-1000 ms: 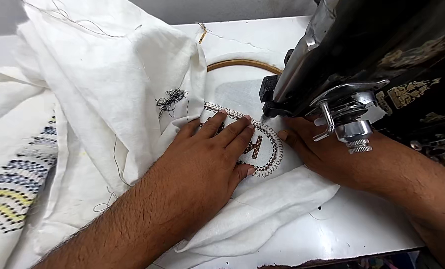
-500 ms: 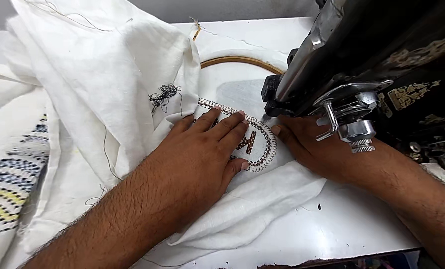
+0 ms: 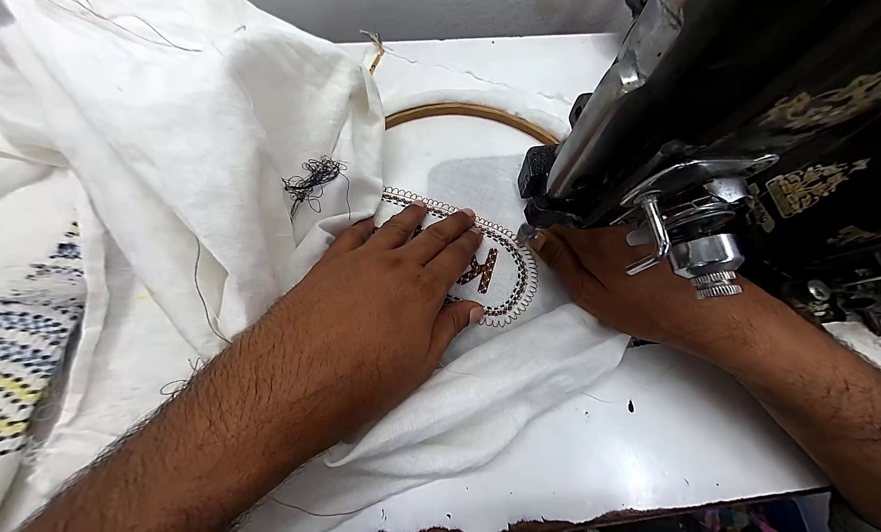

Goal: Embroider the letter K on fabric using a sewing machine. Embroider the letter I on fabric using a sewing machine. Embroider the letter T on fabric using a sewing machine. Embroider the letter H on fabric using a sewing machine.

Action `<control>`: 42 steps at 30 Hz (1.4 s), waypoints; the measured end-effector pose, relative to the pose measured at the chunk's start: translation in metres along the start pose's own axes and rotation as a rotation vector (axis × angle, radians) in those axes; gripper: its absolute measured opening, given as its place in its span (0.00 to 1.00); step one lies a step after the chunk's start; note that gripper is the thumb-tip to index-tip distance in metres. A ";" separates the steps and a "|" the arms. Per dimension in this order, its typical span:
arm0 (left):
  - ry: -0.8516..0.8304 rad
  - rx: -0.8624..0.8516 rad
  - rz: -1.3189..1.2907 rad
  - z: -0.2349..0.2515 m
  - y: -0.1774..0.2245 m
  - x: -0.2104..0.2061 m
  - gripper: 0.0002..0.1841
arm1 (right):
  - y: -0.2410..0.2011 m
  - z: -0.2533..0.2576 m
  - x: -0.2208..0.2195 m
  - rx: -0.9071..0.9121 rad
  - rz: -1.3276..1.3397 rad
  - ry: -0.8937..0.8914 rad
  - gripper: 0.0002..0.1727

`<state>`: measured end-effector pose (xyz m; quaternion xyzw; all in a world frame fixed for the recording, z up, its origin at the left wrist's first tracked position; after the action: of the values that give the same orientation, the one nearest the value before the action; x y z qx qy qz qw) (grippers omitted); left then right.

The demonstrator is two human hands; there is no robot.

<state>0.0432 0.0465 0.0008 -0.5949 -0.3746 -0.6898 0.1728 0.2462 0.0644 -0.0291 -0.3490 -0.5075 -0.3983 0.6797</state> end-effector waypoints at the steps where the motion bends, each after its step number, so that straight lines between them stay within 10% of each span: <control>1: -0.004 0.005 0.005 0.000 -0.001 0.000 0.35 | 0.001 0.001 0.000 -0.005 0.001 0.000 0.27; 42: 0.034 0.030 0.003 0.006 -0.011 0.003 0.35 | 0.021 0.001 0.043 -0.330 -0.038 0.088 0.12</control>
<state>0.0386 0.0585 0.0003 -0.5810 -0.3811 -0.6939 0.1891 0.2716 0.0663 0.0112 -0.4285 -0.4112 -0.5041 0.6271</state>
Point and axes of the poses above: each hand's wrist, its own z-axis towards the middle knuckle, its own x-axis out of the back of the hand, y = z × x, the point moved 6 cm from there along z, towards the middle knuckle, and after that the axes turned 13 degrees about -z, right-handed, at the moved point
